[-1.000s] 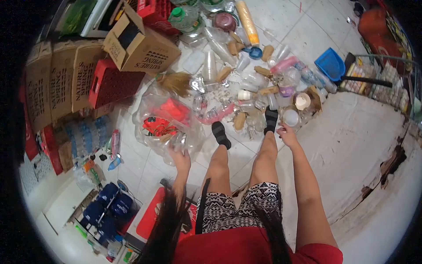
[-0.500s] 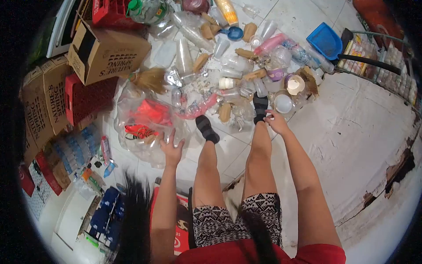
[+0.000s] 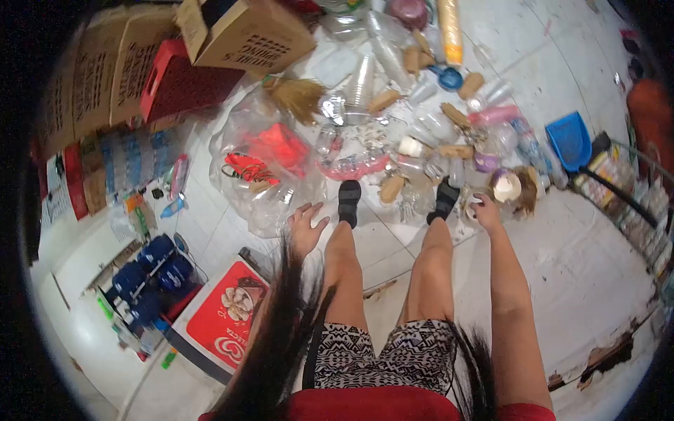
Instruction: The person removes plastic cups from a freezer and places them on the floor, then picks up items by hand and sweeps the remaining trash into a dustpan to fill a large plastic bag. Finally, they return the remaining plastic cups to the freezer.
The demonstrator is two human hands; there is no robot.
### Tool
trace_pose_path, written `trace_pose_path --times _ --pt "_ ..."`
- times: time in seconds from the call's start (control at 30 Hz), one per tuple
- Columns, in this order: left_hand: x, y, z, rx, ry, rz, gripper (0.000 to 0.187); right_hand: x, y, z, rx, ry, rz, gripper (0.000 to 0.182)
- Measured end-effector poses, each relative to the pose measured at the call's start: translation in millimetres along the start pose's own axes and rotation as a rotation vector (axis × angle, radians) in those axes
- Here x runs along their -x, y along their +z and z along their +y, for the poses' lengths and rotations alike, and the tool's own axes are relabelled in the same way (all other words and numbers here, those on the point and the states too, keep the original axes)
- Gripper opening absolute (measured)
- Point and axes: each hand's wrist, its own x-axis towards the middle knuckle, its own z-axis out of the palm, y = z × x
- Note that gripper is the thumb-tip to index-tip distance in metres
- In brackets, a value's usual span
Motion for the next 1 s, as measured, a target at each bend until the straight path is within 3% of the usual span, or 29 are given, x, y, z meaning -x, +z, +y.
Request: trace_pose_path --times 0.13,0.2,0.27,0.37,0.47,0.57,0.63,0.73,0.77,0.87,0.93,1.0 --pt "-28 -23 -47 0.151 0.022 0.256 0.034 -30 26 -78 0.084 -0.088 -0.014 0.039" --pt "-53 -41 -67 0.250 -0.019 0.291 0.032 -42 59 -147 0.175 -0.493 0.063 0.041" --pt "-79 -60 -88 0.277 -0.021 0.349 0.028 -39 100 -244 0.248 -0.722 0.156 0.042" --pt "-125 -97 -117 0.542 -0.025 0.280 0.029 -40 173 -381 0.395 -0.996 0.351 0.050" --pt "-175 -136 -135 0.533 0.038 0.338 0.027 -19 240 -515 0.503 -1.332 0.528 0.061" --pt "-219 -168 -155 0.473 0.098 0.428 0.026 -16 297 -602 0.639 -1.496 0.661 0.066" --pt "-247 -172 -174 0.640 0.156 0.409 0.026 -24 325 -639 0.814 -1.644 0.621 0.071" --pt "-284 -177 -190 0.670 0.014 0.323 0.025 -64 343 -656 1.090 -1.530 0.463 0.081" --pt "-297 -178 -194 0.681 -0.005 0.321 0.025 -72 344 -660 0.986 -1.535 0.347 0.084" --pt "-344 -165 -210 0.664 0.065 0.377 0.025 -80 351 -664 1.012 -1.587 0.404 0.085" --pt "-389 -148 -223 0.784 -0.012 0.379 0.025 -60 346 -667 1.262 -1.569 0.553 0.076" --pt "-419 -157 -215 0.852 -0.017 0.462 0.027 -60 345 -666 1.245 -1.514 0.485 0.084"
